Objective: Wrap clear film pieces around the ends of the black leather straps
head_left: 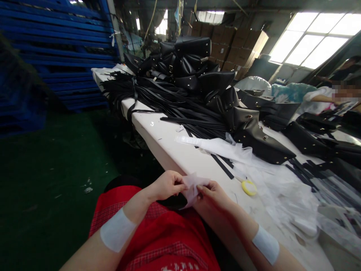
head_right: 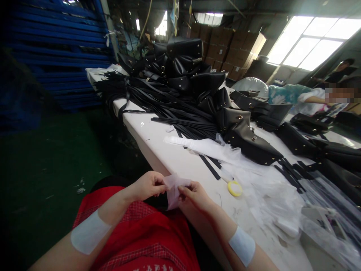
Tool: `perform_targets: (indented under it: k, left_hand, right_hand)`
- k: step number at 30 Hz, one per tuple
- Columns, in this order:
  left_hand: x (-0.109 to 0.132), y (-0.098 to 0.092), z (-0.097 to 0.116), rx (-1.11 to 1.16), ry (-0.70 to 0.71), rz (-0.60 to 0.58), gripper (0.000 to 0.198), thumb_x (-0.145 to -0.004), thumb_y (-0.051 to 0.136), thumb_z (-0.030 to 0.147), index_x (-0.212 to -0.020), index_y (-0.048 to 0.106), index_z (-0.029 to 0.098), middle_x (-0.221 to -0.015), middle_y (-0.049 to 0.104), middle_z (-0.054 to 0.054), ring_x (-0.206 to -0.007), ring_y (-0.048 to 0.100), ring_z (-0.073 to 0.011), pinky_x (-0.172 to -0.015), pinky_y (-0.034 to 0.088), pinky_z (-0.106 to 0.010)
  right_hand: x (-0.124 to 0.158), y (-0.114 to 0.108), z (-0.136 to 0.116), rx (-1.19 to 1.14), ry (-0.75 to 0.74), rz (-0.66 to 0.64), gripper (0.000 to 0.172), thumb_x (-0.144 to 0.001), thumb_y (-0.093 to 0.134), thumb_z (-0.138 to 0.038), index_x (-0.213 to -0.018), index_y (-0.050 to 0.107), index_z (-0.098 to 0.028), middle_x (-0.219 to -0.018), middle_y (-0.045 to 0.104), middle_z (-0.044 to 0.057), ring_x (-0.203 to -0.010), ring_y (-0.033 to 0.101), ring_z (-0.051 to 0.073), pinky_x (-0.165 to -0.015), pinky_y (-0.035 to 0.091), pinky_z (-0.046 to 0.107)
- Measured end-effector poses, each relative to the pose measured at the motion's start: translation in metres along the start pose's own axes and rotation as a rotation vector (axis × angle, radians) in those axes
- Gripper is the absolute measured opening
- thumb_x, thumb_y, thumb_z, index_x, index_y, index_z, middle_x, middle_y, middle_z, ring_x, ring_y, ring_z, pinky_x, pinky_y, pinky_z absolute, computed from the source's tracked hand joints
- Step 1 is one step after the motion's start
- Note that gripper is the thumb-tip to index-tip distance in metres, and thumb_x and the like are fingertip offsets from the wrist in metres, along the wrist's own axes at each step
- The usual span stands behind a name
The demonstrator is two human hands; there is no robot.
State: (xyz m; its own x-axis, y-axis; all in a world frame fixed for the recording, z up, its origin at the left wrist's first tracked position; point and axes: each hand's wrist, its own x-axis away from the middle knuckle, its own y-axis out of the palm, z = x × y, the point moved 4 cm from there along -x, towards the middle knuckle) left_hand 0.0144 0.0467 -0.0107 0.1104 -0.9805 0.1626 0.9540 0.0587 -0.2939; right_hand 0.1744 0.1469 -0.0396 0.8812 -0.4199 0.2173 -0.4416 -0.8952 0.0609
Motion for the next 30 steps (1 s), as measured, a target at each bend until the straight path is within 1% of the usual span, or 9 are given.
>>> perform_targets:
  k: [6, 9, 12, 14, 17, 22, 24, 26, 30]
  left_hand:
    - [0.002, 0.002, 0.006, -0.008, 0.05, 0.073, 0.028, -0.078, 0.065, 0.034, -0.059, 0.061, 0.014, -0.048, 0.054, 0.003, -0.043, 0.048, -0.009, -0.043, 0.033, -0.019]
    - [0.002, 0.001, 0.01, -0.026, 0.089, 0.103, 0.028, -0.077, 0.067, 0.033, -0.058, 0.061, 0.014, -0.05, 0.055, 0.003, -0.045, 0.048, -0.009, -0.045, 0.034, -0.019]
    - [0.002, -0.001, 0.009, -0.03, 0.13, 0.156, 0.03, -0.074, 0.072, 0.035, -0.056, 0.061, 0.013, -0.053, 0.056, 0.001, -0.05, 0.049, -0.0098, -0.049, 0.036, -0.02]
    - [0.001, -0.001, 0.005, -0.011, 0.118, 0.184, 0.033, -0.07, 0.075, 0.038, -0.056, 0.06, 0.013, -0.054, 0.056, 0.001, -0.051, 0.047, -0.0102, -0.049, 0.035, -0.021]
    - [-0.001, 0.002, -0.001, 0.069, 0.084, 0.164, 0.035, -0.068, 0.077, 0.041, -0.058, 0.061, 0.012, -0.055, 0.056, 0.0, -0.051, 0.047, -0.0105, -0.048, 0.035, -0.021]
    - [0.001, 0.005, 0.005, 0.126, 0.16, 0.092, 0.03, -0.075, 0.073, 0.039, -0.066, 0.067, 0.012, -0.067, 0.065, -0.004, -0.062, 0.056, -0.0139, -0.059, 0.044, -0.023]
    - [0.003, 0.001, 0.01, 0.094, 0.195, 0.093, 0.026, -0.079, 0.07, 0.037, -0.074, 0.071, 0.012, -0.073, 0.066, -0.005, -0.067, 0.058, -0.0148, -0.063, 0.046, -0.023]
    - [0.005, -0.007, 0.014, 0.032, 0.226, 0.113, 0.025, -0.082, 0.066, 0.036, -0.08, 0.073, 0.012, -0.077, 0.066, -0.005, -0.068, 0.058, -0.0145, -0.063, 0.046, -0.023]
    - [0.009, -0.025, 0.016, -0.052, 0.232, 0.202, 0.024, -0.084, 0.064, 0.035, -0.08, 0.074, 0.014, -0.075, 0.065, -0.005, -0.066, 0.058, -0.0136, -0.058, 0.045, -0.021]
  right_hand:
    - [0.001, -0.002, 0.001, 0.014, -0.01, 0.004, 0.046, -0.076, 0.07, -0.06, -0.069, 0.067, -0.015, -0.061, 0.063, 0.002, -0.056, 0.054, 0.013, -0.061, 0.045, 0.028]
    - [0.001, -0.002, 0.002, 0.028, -0.003, -0.001, 0.045, -0.077, 0.069, -0.059, -0.069, 0.067, -0.015, -0.06, 0.063, 0.002, -0.056, 0.055, 0.013, -0.062, 0.046, 0.028]
    - [0.001, -0.003, 0.0, 0.059, -0.005, 0.001, 0.045, -0.078, 0.068, -0.059, -0.068, 0.067, -0.015, -0.06, 0.063, 0.002, -0.056, 0.055, 0.013, -0.061, 0.046, 0.027]
    - [0.001, -0.003, -0.001, 0.076, -0.009, -0.006, 0.045, -0.078, 0.068, -0.058, -0.068, 0.067, -0.015, -0.061, 0.063, 0.002, -0.057, 0.055, 0.013, -0.061, 0.046, 0.027]
    - [0.002, -0.003, -0.001, 0.073, -0.019, -0.019, 0.043, -0.078, 0.069, -0.057, -0.069, 0.068, -0.014, -0.061, 0.063, 0.002, -0.057, 0.055, 0.013, -0.061, 0.046, 0.027]
    - [0.002, -0.003, 0.002, 0.031, -0.029, -0.008, 0.035, -0.076, 0.075, -0.049, -0.078, 0.07, -0.014, -0.067, 0.065, 0.001, -0.06, 0.055, 0.013, -0.061, 0.045, 0.027]
    - [0.003, -0.003, 0.002, 0.015, -0.028, -0.001, 0.032, -0.074, 0.077, -0.046, -0.079, 0.07, -0.015, -0.067, 0.064, 0.001, -0.06, 0.055, 0.012, -0.06, 0.044, 0.026]
    - [0.004, -0.002, 0.001, 0.002, -0.017, -0.004, 0.031, -0.074, 0.077, -0.045, -0.077, 0.069, -0.015, -0.066, 0.063, 0.0, -0.059, 0.055, 0.012, -0.06, 0.043, 0.025]
    - [0.004, 0.001, 0.0, 0.013, 0.016, -0.006, 0.032, -0.074, 0.077, -0.046, -0.076, 0.067, -0.015, -0.066, 0.063, 0.0, -0.059, 0.055, 0.012, -0.061, 0.044, 0.026]
